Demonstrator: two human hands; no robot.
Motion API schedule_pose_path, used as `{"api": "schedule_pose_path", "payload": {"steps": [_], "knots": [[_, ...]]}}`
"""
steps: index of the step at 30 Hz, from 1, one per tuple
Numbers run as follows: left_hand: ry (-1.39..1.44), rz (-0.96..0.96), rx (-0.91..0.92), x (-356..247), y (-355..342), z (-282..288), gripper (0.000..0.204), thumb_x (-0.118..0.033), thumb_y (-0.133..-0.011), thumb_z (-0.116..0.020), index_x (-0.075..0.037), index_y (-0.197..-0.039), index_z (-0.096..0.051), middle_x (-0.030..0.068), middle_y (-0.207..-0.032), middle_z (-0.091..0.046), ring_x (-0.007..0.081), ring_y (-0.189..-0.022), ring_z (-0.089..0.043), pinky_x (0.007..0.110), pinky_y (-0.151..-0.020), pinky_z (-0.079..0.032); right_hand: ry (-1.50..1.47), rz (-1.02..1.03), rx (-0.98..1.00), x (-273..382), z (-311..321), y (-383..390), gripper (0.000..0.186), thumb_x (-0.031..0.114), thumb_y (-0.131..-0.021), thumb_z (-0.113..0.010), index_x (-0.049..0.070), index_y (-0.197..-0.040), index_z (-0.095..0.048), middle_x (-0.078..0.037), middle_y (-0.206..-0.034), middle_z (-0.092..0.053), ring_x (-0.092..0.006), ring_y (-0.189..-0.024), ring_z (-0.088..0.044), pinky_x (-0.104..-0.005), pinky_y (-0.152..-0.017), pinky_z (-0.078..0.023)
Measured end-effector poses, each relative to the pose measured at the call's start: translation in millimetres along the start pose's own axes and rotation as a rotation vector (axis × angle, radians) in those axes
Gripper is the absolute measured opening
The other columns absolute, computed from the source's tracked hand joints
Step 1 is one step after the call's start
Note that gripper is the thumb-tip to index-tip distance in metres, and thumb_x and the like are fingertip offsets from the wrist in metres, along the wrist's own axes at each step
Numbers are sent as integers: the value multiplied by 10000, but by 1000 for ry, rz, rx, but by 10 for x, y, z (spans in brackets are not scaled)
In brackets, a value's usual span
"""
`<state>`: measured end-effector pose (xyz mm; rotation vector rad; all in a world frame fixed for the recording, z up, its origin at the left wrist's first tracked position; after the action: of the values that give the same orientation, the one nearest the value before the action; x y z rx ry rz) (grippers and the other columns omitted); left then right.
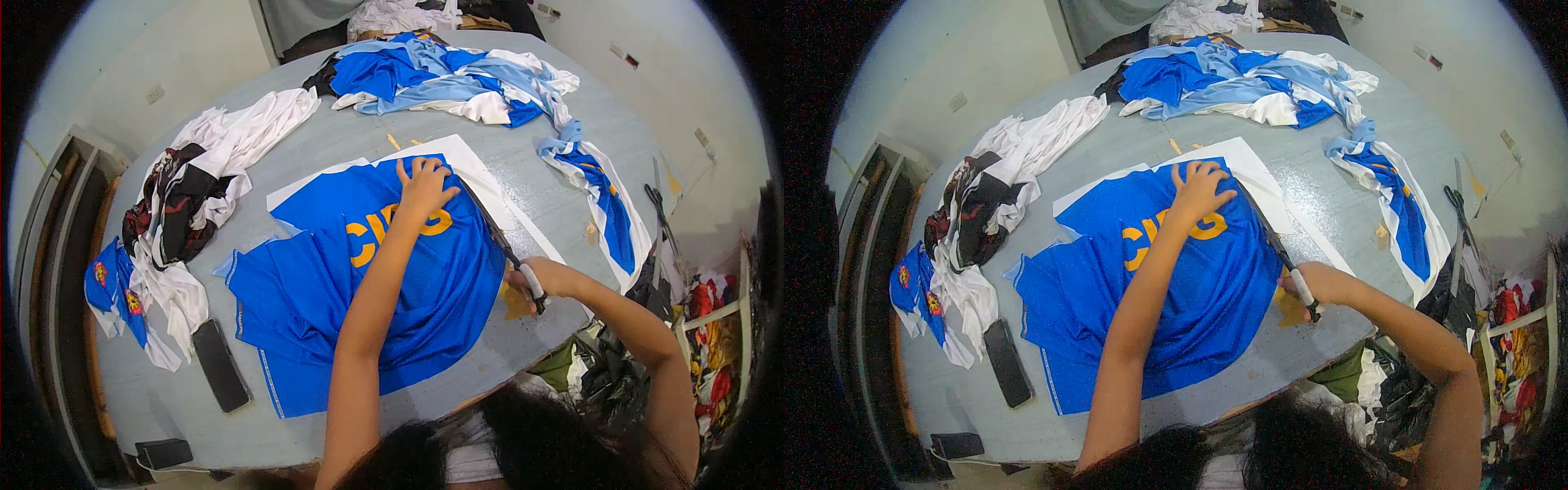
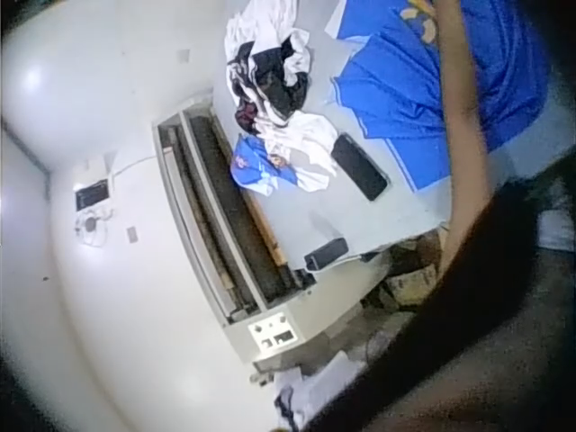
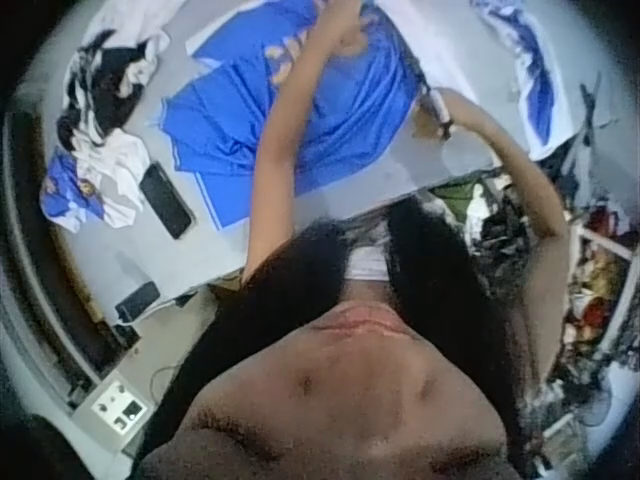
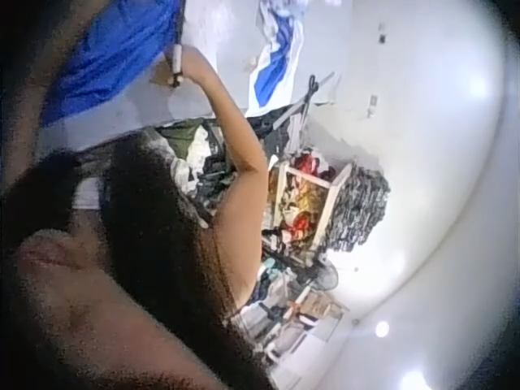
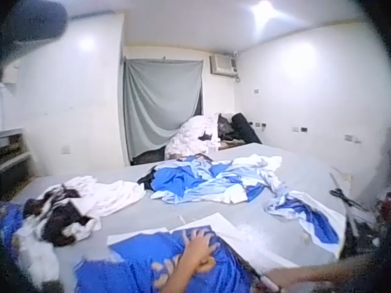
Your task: Cutting out a blue and white jersey pattern from a larger piece of fabric using large scissors.
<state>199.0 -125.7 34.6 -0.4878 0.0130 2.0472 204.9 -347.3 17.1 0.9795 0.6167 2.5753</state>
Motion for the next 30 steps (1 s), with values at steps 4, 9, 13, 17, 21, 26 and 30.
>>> {"api": "schedule_pose_path", "payload": {"steps": [4, 9, 13, 17, 21, 26, 30], "knots": [[95, -141, -18, -16, -73, -96, 605, -529, -709, -600, -167, -1189, -533, 18, -1291, -447, 229, -1239, -311, 571, -986, -101, 8, 124, 58, 52, -9, -12, 565, 443, -897, -389, 35, -536, -538, -56, -490, -575, -133, -442, -560, -262, -465, -432], [54, -114, -39, -30, -46, -117, 740, -602, -654, -605, -117, -1206, -513, 6, -1291, -449, 220, -1223, -328, 546, -978, -148, -330, -193, 148, -102, -77, -48, 576, 505, -881, -400, 43, -570, -549, -65, -521, -576, -126, -444, -560, -251, -417, -405], [49, -115, -43, -30, -60, -80, 849, -661, -601, -610, -99, -1227, -493, 24, -1315, -429, 242, -1236, -317, 525, -985, -147, -400, -227, 167, -98, -73, -86, 587, 544, -866, -400, 48, -597, -563, -62, -527, -575, -126, -456, -569, -241, -402, -392], [43, -90, -40, 29, -67, -93, 905, -684, -581, -610, -84, -1243, -471, 42, -1330, -412, 257, -1253, -300, 526, -1003, -123, -293, -294, 139, 13, -10, -62, 637, 589, -852, -379, 46, -568, -556, -61, -506, -563, -132, -445, -565, -242, -412, -398], [49, -87, -32, 31, -72, -114, 926, -687, -578, -610, -76, -1255, -454, 48, -1333, -408, 254, -1262, -291, 524, -1010, -117, -281, -270, 68, -11, 21, -133, 666, 594, -859, -354, 48, -526, -541, -62, -480, -549, -140, -423, -552, -251, -419, -405], [43, -63, -29, 30, -70, -108, 977, -709, -569, -600, -62, -1278, -419, 72, -1339, -396, 248, -1268, -283, 523, -1017, -116, -99, -97, 50, 40, 54, -210, 640, 544, -890, -330, 16, -593, -541, -74, -478, -544, -158, -440, -576, -267, -433, -440], [35, -47, -27, 14, -67, -102, 994, -716, -568, -596, -54, -1285, -406, 82, -1343, -384, 248, -1271, -277, 529, -1020, -111, -76, -203, 86, -91, 17, -252, 579, 474, -920, -319, -2, -703, -567, -72, -481, -550, -178, -464, -602, -292, -440, -465]]}}
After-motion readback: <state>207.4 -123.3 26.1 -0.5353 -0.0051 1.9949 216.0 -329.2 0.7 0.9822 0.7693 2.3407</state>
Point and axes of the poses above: each hand's wrist, its own y-axis away from the middle knuckle, its own z-axis out of the back of the hand, x = y × z, the point moved 10 cm from there along -y, towards the middle knuckle
